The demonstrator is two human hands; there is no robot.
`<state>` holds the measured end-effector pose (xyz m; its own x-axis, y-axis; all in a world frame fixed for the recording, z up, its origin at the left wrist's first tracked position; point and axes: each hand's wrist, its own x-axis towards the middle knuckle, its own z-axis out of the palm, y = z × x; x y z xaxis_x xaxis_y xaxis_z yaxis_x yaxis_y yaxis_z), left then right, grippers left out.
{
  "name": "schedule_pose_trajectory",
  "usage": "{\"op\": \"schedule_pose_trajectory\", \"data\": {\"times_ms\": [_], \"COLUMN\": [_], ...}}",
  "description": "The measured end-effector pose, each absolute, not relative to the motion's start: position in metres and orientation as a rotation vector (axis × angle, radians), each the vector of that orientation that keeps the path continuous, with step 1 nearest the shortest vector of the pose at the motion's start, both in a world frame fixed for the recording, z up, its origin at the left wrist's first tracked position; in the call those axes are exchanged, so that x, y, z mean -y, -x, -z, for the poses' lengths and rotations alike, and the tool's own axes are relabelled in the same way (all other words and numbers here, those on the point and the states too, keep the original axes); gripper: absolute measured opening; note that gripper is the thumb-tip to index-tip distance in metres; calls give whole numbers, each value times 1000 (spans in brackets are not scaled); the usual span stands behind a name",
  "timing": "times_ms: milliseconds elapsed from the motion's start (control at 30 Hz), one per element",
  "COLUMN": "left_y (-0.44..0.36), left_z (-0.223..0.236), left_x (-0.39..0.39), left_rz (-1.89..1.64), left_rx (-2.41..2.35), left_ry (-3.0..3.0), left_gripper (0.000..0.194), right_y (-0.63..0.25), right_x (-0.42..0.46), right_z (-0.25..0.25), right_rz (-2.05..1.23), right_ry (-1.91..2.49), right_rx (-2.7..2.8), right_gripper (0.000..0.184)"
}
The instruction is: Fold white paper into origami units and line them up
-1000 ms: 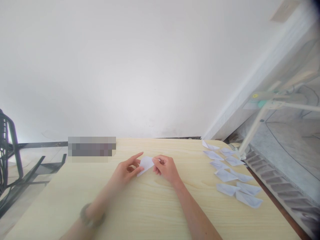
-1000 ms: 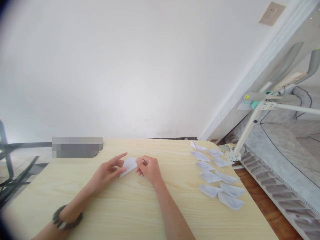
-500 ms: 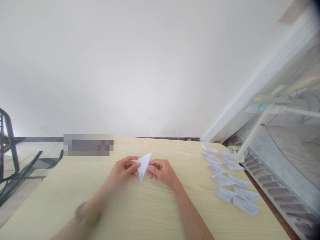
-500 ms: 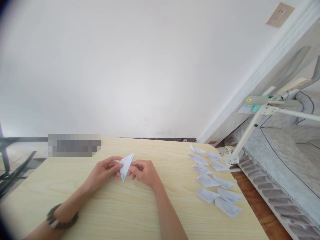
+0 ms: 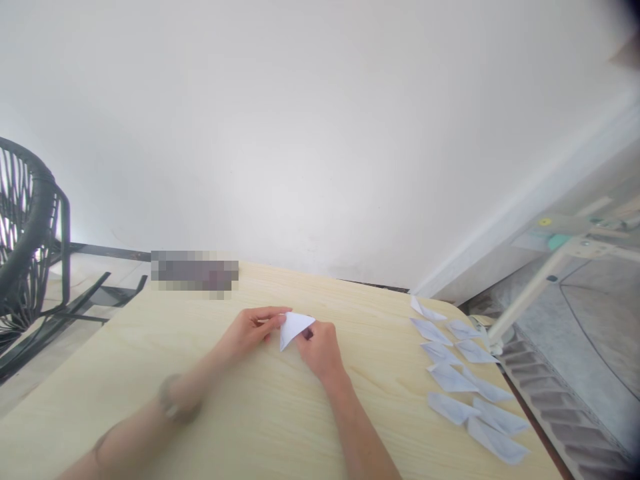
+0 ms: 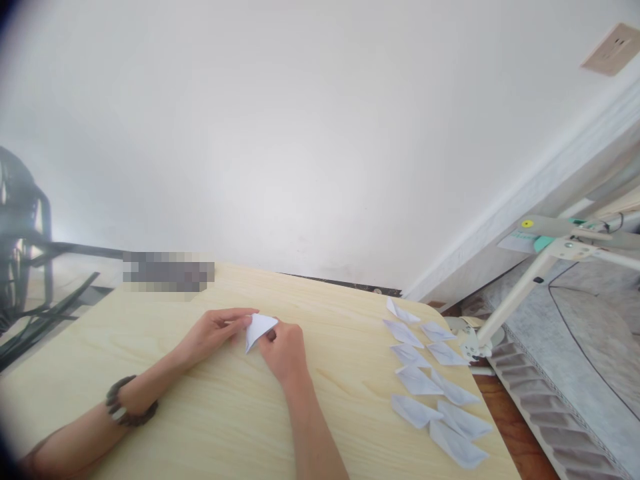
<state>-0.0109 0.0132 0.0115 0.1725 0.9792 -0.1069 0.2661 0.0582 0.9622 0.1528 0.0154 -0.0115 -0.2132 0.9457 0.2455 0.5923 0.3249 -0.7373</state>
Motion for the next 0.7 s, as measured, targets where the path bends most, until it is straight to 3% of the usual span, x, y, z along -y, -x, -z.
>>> {"op": "schedule_pose_trajectory", "data": {"times_ms": [367,567,700], "left_y": [9,12,13], "left_z": [-31,-35,-25], "left_x": [-12,-12,-16], "left_rz": [-753,-729,-752], "left_rx": [-1090,-1044,-1145], "left_ry": [-1237,-1302,-1404], "left_gripper": [47,37,34], "right_y": [-142,-142,-145], "right_x": [-7,-7,-8], "right_z": [13,12,10], "right_rz": [-173,-166,-403], "right_ry": [1205,1230,1245], "right_rx": [2084,2020,1915], "right_gripper": [20,23,12]}}
